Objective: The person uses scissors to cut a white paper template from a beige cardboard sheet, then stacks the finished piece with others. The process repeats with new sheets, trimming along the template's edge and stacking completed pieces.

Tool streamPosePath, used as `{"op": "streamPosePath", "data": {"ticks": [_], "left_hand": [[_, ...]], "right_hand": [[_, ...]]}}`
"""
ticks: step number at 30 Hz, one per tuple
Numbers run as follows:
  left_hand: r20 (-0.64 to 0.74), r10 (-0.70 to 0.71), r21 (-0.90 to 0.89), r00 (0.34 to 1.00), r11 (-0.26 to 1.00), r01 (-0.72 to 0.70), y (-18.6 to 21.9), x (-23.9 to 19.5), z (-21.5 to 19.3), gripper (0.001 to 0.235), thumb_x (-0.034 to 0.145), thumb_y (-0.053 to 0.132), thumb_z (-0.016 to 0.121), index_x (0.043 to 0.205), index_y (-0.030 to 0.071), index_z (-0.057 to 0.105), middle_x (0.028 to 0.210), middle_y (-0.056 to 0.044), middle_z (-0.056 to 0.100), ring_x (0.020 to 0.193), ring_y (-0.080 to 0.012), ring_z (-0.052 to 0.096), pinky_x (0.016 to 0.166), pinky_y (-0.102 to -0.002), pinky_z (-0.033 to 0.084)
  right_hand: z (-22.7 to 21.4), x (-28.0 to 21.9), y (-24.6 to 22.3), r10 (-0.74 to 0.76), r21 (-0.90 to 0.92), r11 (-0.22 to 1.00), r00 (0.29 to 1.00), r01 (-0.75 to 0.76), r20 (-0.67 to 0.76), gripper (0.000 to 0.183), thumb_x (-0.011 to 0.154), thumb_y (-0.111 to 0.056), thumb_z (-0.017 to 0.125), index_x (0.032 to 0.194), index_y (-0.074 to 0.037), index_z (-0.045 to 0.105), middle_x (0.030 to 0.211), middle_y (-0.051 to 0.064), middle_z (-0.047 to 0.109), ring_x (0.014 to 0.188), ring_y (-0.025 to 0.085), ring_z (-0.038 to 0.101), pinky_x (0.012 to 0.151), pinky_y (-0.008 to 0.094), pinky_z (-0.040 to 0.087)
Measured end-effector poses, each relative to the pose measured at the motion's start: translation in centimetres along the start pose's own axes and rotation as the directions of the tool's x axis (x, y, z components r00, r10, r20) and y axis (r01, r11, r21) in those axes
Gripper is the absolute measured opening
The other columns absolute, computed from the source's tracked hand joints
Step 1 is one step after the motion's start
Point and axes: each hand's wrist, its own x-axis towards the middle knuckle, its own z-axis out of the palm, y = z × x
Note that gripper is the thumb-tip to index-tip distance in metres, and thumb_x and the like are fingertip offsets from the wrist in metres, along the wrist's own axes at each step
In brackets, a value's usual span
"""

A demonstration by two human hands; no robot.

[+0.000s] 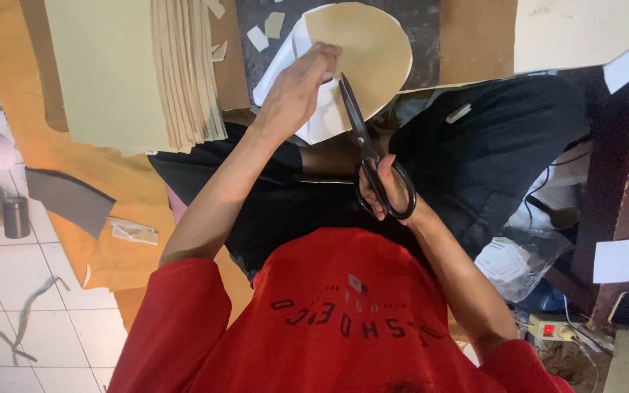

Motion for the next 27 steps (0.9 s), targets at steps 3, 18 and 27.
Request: {"op": "streamPosePath", "data": {"ticks": [3,18,27], "left_hand": [[-0.046,-0.002,0.036,0.999,0.999,0.003,0.8,0.2,0.1,0.021,0.100,-0.016,0.035,0.107,0.002,0.041,0.127,-0.025,0.059,0.102,-0.0373,0.068,0.073,-0.038,0.058],[-0.101,0.090,0.062,0.991,0.995,-0.084,0.5,1.0,0.3,0.015,0.100,-0.016,0.041,0.103,-0.004,0.049,0.118,-0.022,0.059,0.111,-0.0386,0.053,0.089,-0.044,0.048],[-0.001,0.056,0.113,0.998,0.992,-0.055,-0.3,-0.7,0.8,0.039,0.089,-0.032,0.043,0.109,0.002,0.048,0.144,-0.027,0.042,0.139,-0.0475,0.044,0.102,-0.051,0.061]], "right_hand": [[-0.6,0.1,-0.6,-0.022,-0.081,0.996,0.997,0.028,0.071,0.081,0.076,-0.094,0.027,0.058,-0.015,0.038,0.041,0.000,0.039,0.028,0.006,0.039,0.027,0.017,0.037],[-2.0,0.9,0.6,0.162,0.200,0.961,0.976,-0.190,0.148,0.095,0.059,-0.100,0.026,0.082,-0.010,0.047,0.062,0.004,0.039,0.043,0.012,0.036,0.033,0.029,0.045],[-2.4,1.4,0.7,0.182,0.144,0.971,0.980,-0.191,0.075,0.091,0.057,-0.101,0.035,0.078,-0.012,0.039,0.058,0.000,0.034,0.036,0.005,0.032,0.024,0.022,0.035]]}}
